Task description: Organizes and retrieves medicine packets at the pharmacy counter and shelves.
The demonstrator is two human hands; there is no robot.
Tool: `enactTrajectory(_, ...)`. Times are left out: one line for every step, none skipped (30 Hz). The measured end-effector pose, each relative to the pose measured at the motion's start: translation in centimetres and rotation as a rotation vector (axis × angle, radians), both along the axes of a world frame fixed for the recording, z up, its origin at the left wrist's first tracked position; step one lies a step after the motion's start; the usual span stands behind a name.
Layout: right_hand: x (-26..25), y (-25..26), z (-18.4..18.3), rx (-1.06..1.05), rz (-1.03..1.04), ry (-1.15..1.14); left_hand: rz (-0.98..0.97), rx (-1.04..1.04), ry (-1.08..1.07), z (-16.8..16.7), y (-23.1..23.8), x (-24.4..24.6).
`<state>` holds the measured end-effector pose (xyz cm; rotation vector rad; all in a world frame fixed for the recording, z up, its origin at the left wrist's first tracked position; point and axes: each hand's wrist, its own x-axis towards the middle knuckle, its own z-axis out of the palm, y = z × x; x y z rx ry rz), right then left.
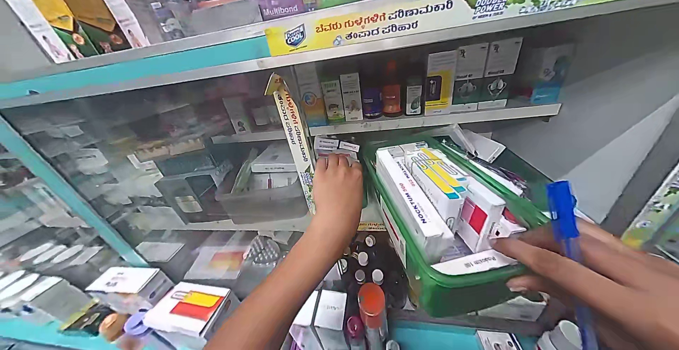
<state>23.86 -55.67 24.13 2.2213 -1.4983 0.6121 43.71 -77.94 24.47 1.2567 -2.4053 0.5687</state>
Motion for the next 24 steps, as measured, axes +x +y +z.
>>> enactTrajectory(0.2, -0.3, -0.4, -0.017, -0.011, 0.014, 0.02, 0.027, -0.027, 0.3, 0.1, -0.1)
enactTrajectory(0.4, -0.8, -0.9, -0.065, -0.029, 0.024, 0.039, 0.056, -0.051, 0.5, 0.3, -0.2)
enactTrajectory(0.5, -1.5, -1.5, -0.136, -0.049, 0.035, 0.05, 0.074, -0.067, 0.7, 0.4, -0.2)
enactTrajectory(0.6, -2.5, -2.2, -0.218, -0.069, 0.051, 0.052, 0.076, -0.081, 0.7, 0.4, -0.2)
enactTrajectory(0.7, -3.5, -2.7, -0.289, -0.085, 0.068, 0.05, 0.069, -0.095, 0.8, 0.6, -0.1)
enactTrajectory(1.1, -4.4, -3.0, -0.331, -0.092, 0.083, 0.049, 0.06, -0.111, 0.9, 0.6, 0.0)
enactTrajectory(1.5, -5.3, -3.2, -0.342, -0.099, 0.094, 0.045, 0.058, -0.119, 1.0, 0.7, 0.1)
enactTrajectory(1.8, -6.1, -3.2, -0.332, -0.11, 0.1, 0.039, 0.049, -0.125, 1.0, 0.7, 0.2)
enactTrajectory(2.1, -6.9, -3.2, -0.312, -0.126, 0.1, 0.03, 0.036, -0.123, 0.9, 0.6, 0.2)
enactTrajectory(2.3, -7.7, -3.0, -0.28, -0.146, 0.091, 0.019, 0.02, -0.121, 0.8, 0.5, 0.3)
enactTrajectory(2.5, -8.3, -2.8, -0.244, -0.164, 0.076, 0.011, 0.002, -0.125, 0.7, 0.4, 0.4)
enactTrajectory(2.7, -8.9, -2.6, -0.209, -0.185, 0.059, 0.006, -0.005, -0.139, 0.7, 0.4, 0.4)
enactTrajectory(2.9, -9.4, -2.5, -0.178, -0.206, 0.045, 0.006, 0.004, -0.155, 0.8, 0.5, 0.5)
enactTrajectory(3.1, -9.8, -2.3, -0.158, -0.223, 0.032, 0.005, 0.015, -0.168, 0.9, 0.5, 0.6)
enactTrajectory(3.3, -10.2, -2.1, -0.13, -0.248, 0.025, -0.002, 0.01, -0.173, 1.0, 0.5, 0.7)
enactTrajectory(3.5, -10.4, -1.9, -0.097, -0.278, 0.023, -0.013, -0.008, -0.174, 0.9, 0.5, 0.9)
enactTrajectory(3.6, -10.6, -1.7, -0.064, -0.311, 0.019, -0.021, -0.019, -0.179, 0.8, 0.5, 1.0)
enactTrajectory(3.7, -10.9, -1.6, -0.05, -0.347, 0.016, -0.03, -0.026, -0.185, 0.8, 0.5, 1.1)
enactTrajectory(3.6, -11.3, -1.9, -0.1, -0.37, 0.03, -0.039, -0.038, -0.186, 0.7, 0.5, 1.2)
enactTrajectory(3.4, -11.6, -2.1, -0.167, -0.386, 0.059, -0.046, -0.053, -0.182, 0.6, 0.5, 1.2)
enactTrajectory(3.0, -12.0, -2.5, -0.249, -0.385, 0.088, -0.052, -0.063, -0.179, 0.5, 0.4, 1.2)
enactTrajectory(2.5, -12.4, -2.8, -0.292, -0.369, 0.102, -0.058, -0.078, -0.173, 0.4, 0.4, 1.3)
enactTrajectory(1.9, -12.7, -3.1, -0.315, -0.324, 0.107, -0.066, -0.097, -0.163, 0.2, 0.5, 1.3)
enactTrajectory(1.3, -13.0, -3.5, -0.344, -0.252, 0.104, -0.072, -0.118, -0.152, 0.0, 0.5, 1.4)
